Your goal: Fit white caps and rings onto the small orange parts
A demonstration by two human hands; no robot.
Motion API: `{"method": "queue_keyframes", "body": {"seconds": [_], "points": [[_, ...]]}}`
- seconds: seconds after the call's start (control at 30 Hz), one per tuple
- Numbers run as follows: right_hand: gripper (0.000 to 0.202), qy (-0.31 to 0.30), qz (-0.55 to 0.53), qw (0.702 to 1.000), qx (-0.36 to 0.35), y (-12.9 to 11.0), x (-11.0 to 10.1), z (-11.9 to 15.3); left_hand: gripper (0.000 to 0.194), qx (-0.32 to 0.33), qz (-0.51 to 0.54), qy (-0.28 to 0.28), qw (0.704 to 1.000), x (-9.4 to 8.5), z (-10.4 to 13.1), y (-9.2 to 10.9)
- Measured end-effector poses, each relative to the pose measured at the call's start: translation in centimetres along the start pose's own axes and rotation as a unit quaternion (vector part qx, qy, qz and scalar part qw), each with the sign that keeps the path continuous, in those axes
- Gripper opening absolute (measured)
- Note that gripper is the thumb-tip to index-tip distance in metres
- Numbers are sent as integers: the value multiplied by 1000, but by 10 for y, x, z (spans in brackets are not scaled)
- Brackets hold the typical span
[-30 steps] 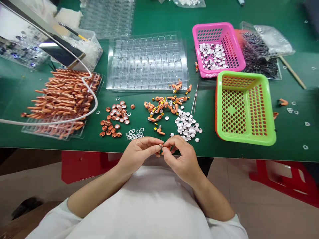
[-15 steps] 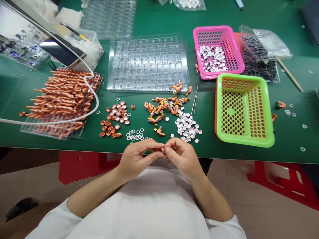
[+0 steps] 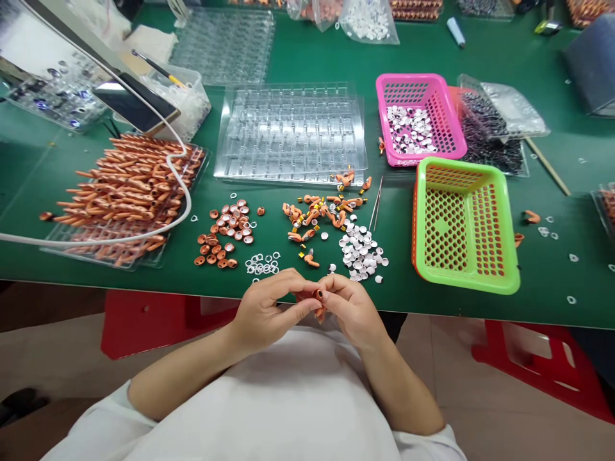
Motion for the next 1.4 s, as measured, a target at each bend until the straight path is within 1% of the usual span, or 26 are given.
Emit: {"method": "queue_keyframes", "body": {"seconds": [0.1,0.23,0.3,0.4,0.47,0.5,0.67,0.77,0.87,0.93,1.03,1.17,1.23,1.4], "points": [[27,15,39,999,-22,-1,-3,1,13,-15,12,-7,1000,0,0,-2],[19,64,152,985,-56,-9,-4,6,19,-33,23,-18,999,2,3,-7],[15,90,227,967,-72,-16,-1,9,20,-45,20,-21,999,3,5,-11],[12,118,339,926,-116,-29,8,12,21,-82,27,-26,996,3,8,-18],[13,124,386,902,-148,-36,13,13,22,-110,54,-32,992,4,9,-23],[13,123,399,895,-159,-38,16,13,22,-121,72,-36,989,4,10,-25],[14,119,434,877,-170,-40,19,12,25,-137,123,-55,981,6,13,-31],[13,113,442,873,-173,-41,19,12,22,-157,163,-59,972,8,16,-37],[9,105,424,884,-169,-39,17,14,18,-188,233,-47,953,9,16,-40],[13,114,412,888,-172,-38,16,16,14,-207,281,-32,936,10,15,-39],[21,123,413,879,-203,-36,16,18,11,-226,326,-10,918,12,11,-37],[25,109,454,846,-257,-38,21,18,13,-250,331,4,910,12,9,-36],[26,100,470,834,-270,-40,23,18,13,-264,325,5,908,12,8,-37],[25,87,482,832,-261,-43,23,19,12,-296,300,5,907,14,6,-40]]}}
Point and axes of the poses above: each hand's wrist, its own z-axis away from the middle knuckle, its own x-axis out of the palm, y = z × x, the point moved 6 cm from there along -z, towards the middle knuckle, and after that the axes turned 9 degrees about -y, right-handed, at the moved point
